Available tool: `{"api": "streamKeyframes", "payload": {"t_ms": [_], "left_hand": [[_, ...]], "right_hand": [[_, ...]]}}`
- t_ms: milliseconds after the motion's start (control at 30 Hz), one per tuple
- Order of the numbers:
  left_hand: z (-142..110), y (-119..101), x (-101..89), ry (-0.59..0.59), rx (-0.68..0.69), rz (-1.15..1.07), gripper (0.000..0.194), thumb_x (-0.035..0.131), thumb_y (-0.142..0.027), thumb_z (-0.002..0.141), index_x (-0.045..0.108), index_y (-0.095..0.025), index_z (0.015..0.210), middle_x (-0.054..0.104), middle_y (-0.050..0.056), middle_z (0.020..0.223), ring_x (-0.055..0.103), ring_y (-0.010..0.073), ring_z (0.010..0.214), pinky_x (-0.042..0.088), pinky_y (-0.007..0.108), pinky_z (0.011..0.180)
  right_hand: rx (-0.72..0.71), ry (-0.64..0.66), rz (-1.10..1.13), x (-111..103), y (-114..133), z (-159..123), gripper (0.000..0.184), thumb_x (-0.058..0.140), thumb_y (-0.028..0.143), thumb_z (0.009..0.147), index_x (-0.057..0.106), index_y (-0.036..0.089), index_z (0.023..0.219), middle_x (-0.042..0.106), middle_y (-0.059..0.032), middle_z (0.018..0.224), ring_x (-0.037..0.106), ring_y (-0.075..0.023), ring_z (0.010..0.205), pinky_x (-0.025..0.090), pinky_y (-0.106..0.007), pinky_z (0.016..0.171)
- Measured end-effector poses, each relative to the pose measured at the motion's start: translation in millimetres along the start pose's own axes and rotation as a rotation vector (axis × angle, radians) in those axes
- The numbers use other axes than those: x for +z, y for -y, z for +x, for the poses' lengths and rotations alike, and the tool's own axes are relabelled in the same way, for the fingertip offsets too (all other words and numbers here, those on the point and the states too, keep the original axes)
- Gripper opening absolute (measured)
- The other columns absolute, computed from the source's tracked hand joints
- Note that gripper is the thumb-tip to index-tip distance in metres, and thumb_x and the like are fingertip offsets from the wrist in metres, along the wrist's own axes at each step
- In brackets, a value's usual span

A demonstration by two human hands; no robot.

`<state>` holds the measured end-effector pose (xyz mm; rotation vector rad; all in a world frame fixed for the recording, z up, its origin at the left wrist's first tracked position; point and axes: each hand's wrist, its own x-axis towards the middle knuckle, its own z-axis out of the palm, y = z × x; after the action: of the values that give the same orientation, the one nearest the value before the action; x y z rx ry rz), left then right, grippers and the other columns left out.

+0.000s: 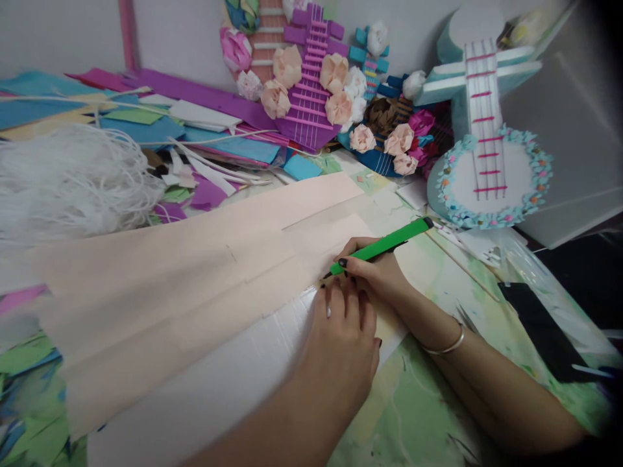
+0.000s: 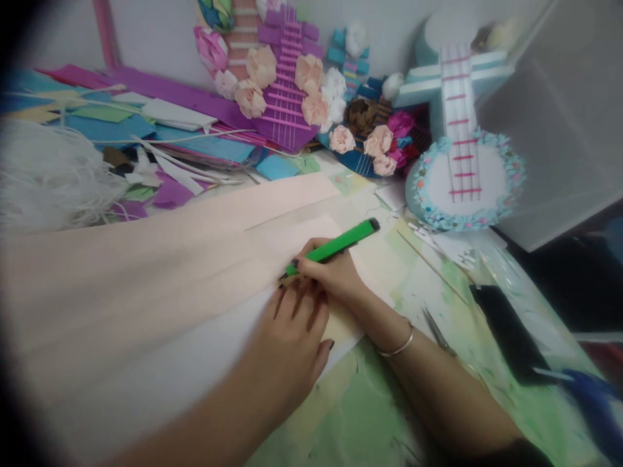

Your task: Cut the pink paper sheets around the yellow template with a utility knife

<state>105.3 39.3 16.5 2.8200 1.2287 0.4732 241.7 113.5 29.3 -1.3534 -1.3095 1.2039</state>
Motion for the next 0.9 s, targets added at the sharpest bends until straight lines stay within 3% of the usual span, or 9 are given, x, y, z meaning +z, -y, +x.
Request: {"api": "streamKeyframes", "payload": {"t_ms": [167, 367, 900], "left_hand": [[0.0, 0.0, -1.0, 0.012, 0.0, -0.016, 0.06, 0.052, -0.045, 0.092, 0.052, -0.003, 0.136, 0.05, 0.024, 0.141, 0.046, 0.0409, 0.131, 0.039, 0.055, 0.106], [-0.8, -0.5, -0.9, 0.007, -0.002, -0.009, 0.062, 0.052, -0.046, 0.092, 0.051, -0.003, 0.137, 0.051, 0.025, 0.141, 0.045, 0.0404, 0.132, 0.037, 0.056, 0.107], [0.4, 0.8, -1.6, 0.003, 0.007, -0.021, 0.061, 0.054, -0.044, 0.091, 0.052, -0.002, 0.135, 0.053, 0.025, 0.138, 0.046, 0.0413, 0.129, 0.037, 0.056, 0.106]], "right_hand": [[-0.029, -0.033, 0.058, -4.4, -6.6, 1.9, 0.015, 0.074, 0.026, 0.069, 0.064, 0.016, 0.065, 0.062, 0.0003, 0.057, 0.051, -0.0095, 0.049, 0.037, -0.02, 0.045], [-0.025, -0.071, -0.036, -3.3, -6.4, -2.1, 0.015, 0.073, 0.028, 0.068, 0.064, 0.017, 0.064, 0.063, -0.0013, 0.059, 0.055, -0.0134, 0.053, 0.04, -0.023, 0.047], [-0.018, -0.05, -0.051, -1.3, -2.4, -1.2, 0.015, 0.072, 0.029, 0.066, 0.064, 0.016, 0.064, 0.063, -0.0007, 0.057, 0.054, -0.0125, 0.053, 0.04, -0.022, 0.047]]}}
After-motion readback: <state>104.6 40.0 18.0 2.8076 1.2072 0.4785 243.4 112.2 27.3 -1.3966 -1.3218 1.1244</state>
